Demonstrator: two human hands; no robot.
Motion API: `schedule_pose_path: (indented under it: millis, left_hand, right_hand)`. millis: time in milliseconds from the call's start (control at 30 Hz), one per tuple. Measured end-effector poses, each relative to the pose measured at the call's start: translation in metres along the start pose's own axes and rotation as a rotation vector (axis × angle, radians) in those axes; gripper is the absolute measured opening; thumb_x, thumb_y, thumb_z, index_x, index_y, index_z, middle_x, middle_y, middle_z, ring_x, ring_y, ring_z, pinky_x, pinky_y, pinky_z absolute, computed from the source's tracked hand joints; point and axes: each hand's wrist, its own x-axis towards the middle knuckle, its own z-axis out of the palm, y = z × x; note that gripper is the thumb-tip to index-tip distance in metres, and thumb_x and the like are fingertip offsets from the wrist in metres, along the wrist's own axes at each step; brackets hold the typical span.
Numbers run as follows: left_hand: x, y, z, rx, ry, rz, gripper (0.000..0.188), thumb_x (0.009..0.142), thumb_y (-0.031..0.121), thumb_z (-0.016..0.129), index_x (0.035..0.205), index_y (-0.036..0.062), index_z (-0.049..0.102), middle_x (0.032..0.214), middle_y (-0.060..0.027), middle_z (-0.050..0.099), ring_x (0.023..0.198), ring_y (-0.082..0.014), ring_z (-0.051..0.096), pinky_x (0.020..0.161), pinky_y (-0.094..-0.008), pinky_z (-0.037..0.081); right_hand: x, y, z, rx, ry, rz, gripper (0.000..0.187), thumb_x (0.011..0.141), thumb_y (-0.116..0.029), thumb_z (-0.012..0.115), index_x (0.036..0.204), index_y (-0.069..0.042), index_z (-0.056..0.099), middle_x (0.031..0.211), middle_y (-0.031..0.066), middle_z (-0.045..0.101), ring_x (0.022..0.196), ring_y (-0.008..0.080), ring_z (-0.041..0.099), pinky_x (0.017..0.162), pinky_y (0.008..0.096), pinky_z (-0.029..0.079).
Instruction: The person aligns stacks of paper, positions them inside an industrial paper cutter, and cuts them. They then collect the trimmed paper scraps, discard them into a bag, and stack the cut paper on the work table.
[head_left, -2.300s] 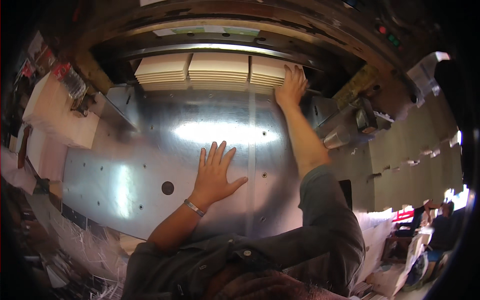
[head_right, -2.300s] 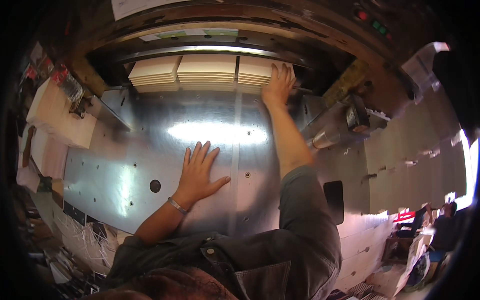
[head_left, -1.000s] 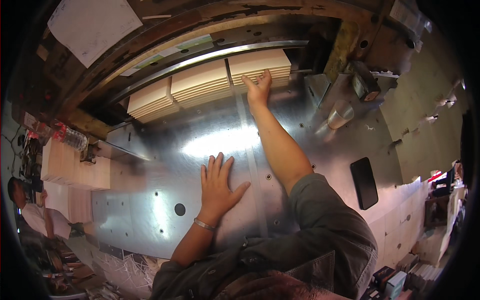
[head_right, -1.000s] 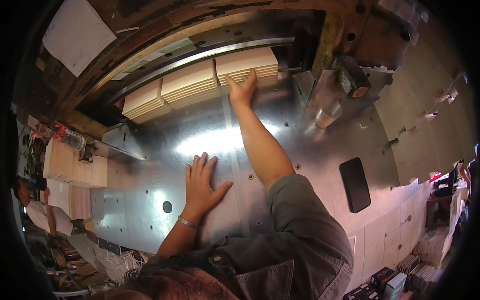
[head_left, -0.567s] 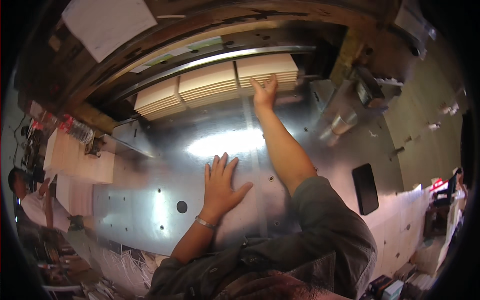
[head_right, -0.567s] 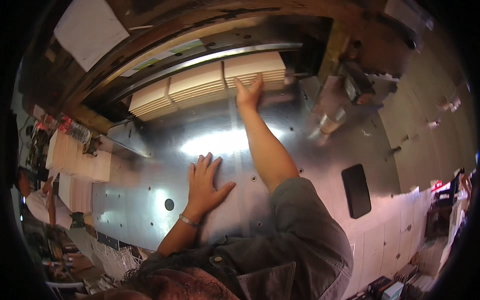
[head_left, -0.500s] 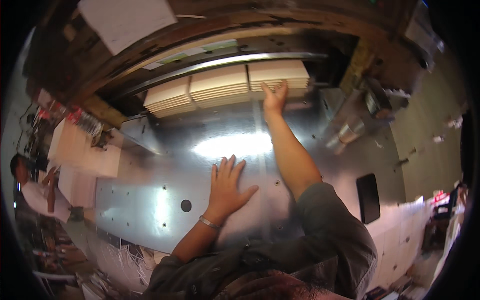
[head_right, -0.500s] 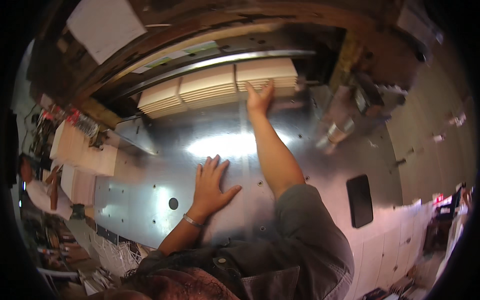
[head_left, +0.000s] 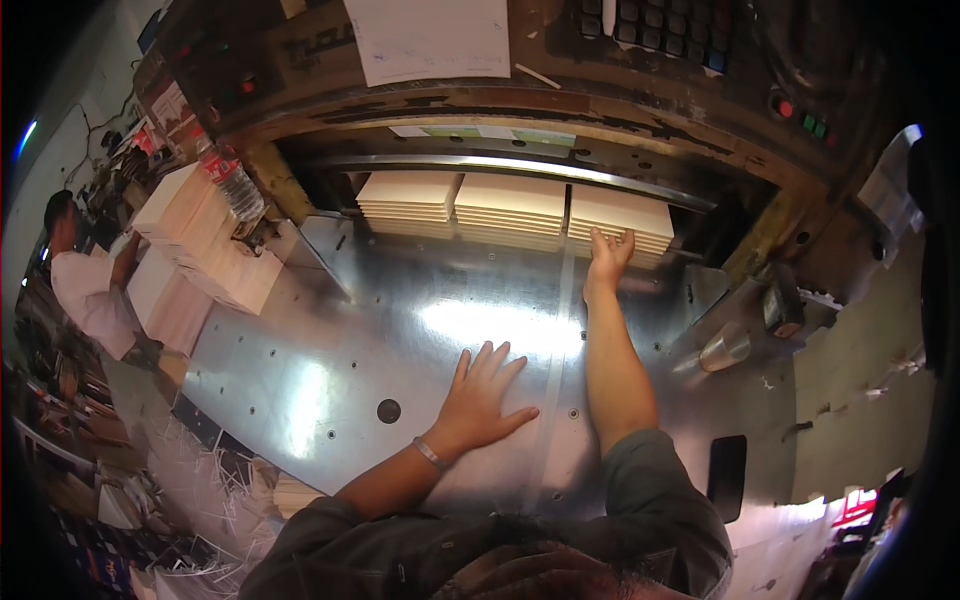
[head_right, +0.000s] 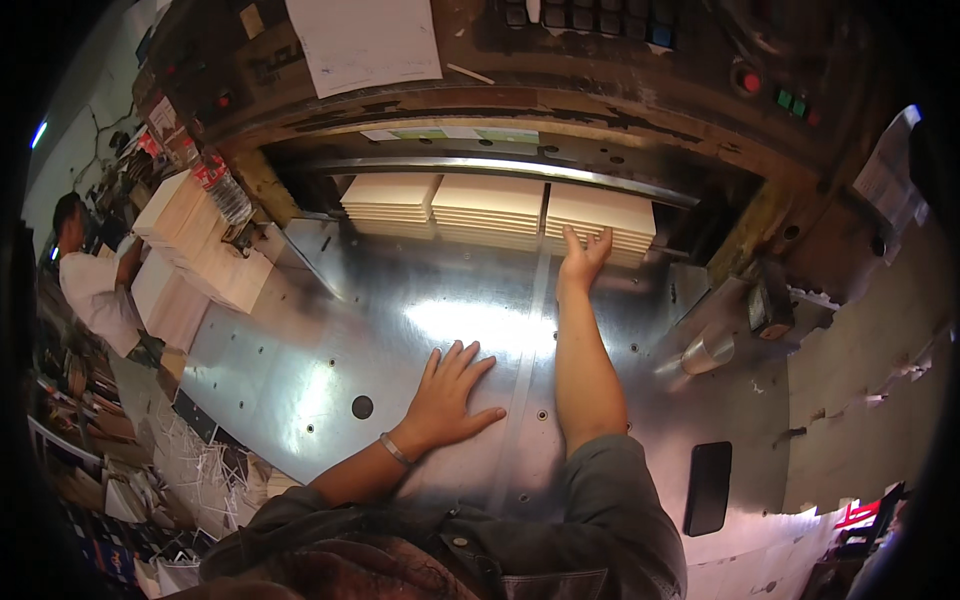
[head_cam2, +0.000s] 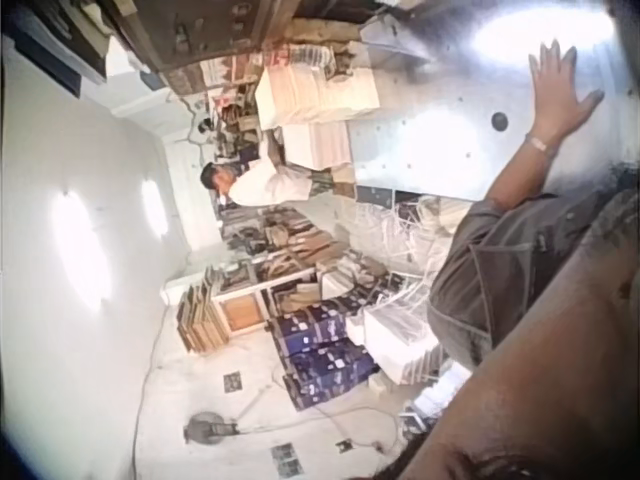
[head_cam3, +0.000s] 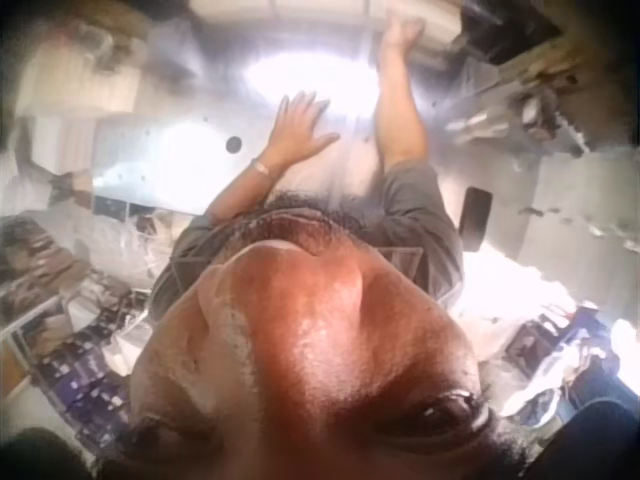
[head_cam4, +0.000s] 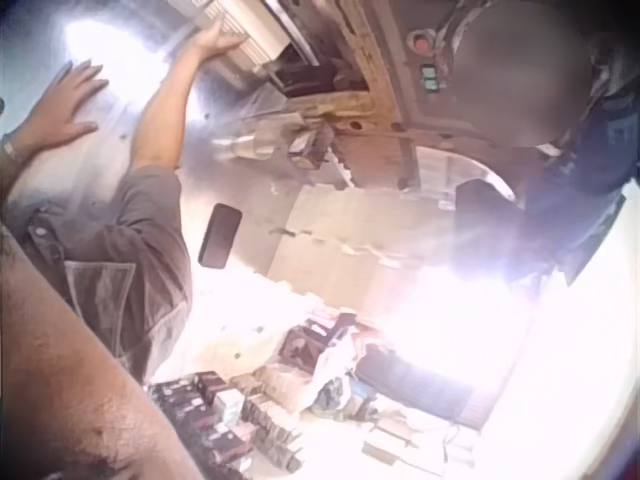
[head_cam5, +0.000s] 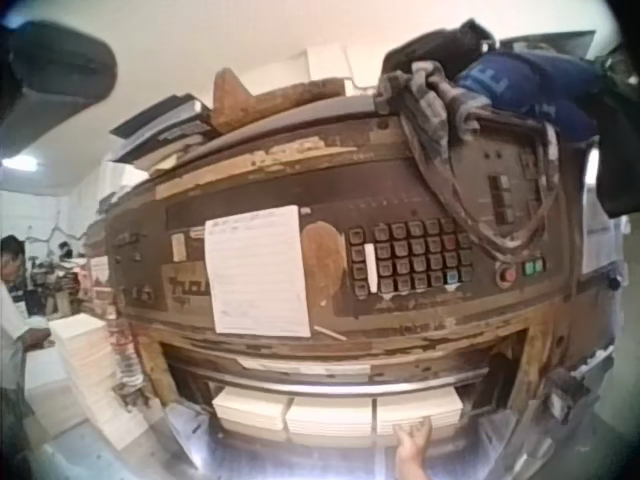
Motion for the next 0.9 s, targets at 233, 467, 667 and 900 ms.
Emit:
schedule_pose_path:
  millis: [233,467,667,900]
  left_hand:
    - [-0.009,0.001,-0.002,0.005,0.011,-0.010,0.079,0.086,0.059,0.068,0.146,0.0110,0.049,0.155,-0.0207,0.041,0.149,-0.0427,0.028,0.122,-0.0586,0.016]
    - [-0.007,0.003,0.004,-0.012,-0.058,0.047,0.079,0.086,0.058,0.069,0.147,0.0113,0.050,0.156,-0.0209,0.041,0.149,-0.0419,0.029,0.123,-0.0584,0.015]
    - [-0.005,-0.011,0.008,0.035,0.036,0.006,0.078,0.081,0.051,0.077,0.143,0.0088,0.054,0.155,-0.0217,0.043,0.148,-0.0388,0.033,0.121,-0.0587,0.018]
    - [-0.001,-0.007,0.015,0.074,-0.030,0.079,0.074,0.088,0.052,0.070,0.146,0.0106,0.050,0.158,-0.0185,0.040,0.150,-0.0393,0.030,0.122,-0.0583,0.016]
  right_hand:
    - [-0.011,-0.011,0.005,0.022,-0.002,0.029,0.093,0.083,-0.015,0.081,0.156,0.000,0.026,0.155,0.0216,0.029,0.143,0.0382,0.037,0.115,0.0447,0.036]
    - [-0.003,-0.007,-0.022,0.103,0.007,0.067,0.093,0.084,-0.008,0.078,0.157,-0.004,0.022,0.157,0.0148,0.030,0.144,0.0311,0.035,0.109,0.0380,0.037]
    - [-0.046,-0.022,-0.003,-0.363,-0.046,-0.172,0.102,0.075,-0.022,0.085,0.156,0.001,0.028,0.149,0.0271,0.045,0.132,0.0372,0.052,0.109,0.0423,0.043]
    - [-0.164,-0.110,-0.094,-0.595,-0.666,-0.133,0.081,0.079,-0.026,0.085,0.148,-0.007,0.049,0.140,0.0160,0.059,0.126,0.0297,0.059,0.106,0.0402,0.048]
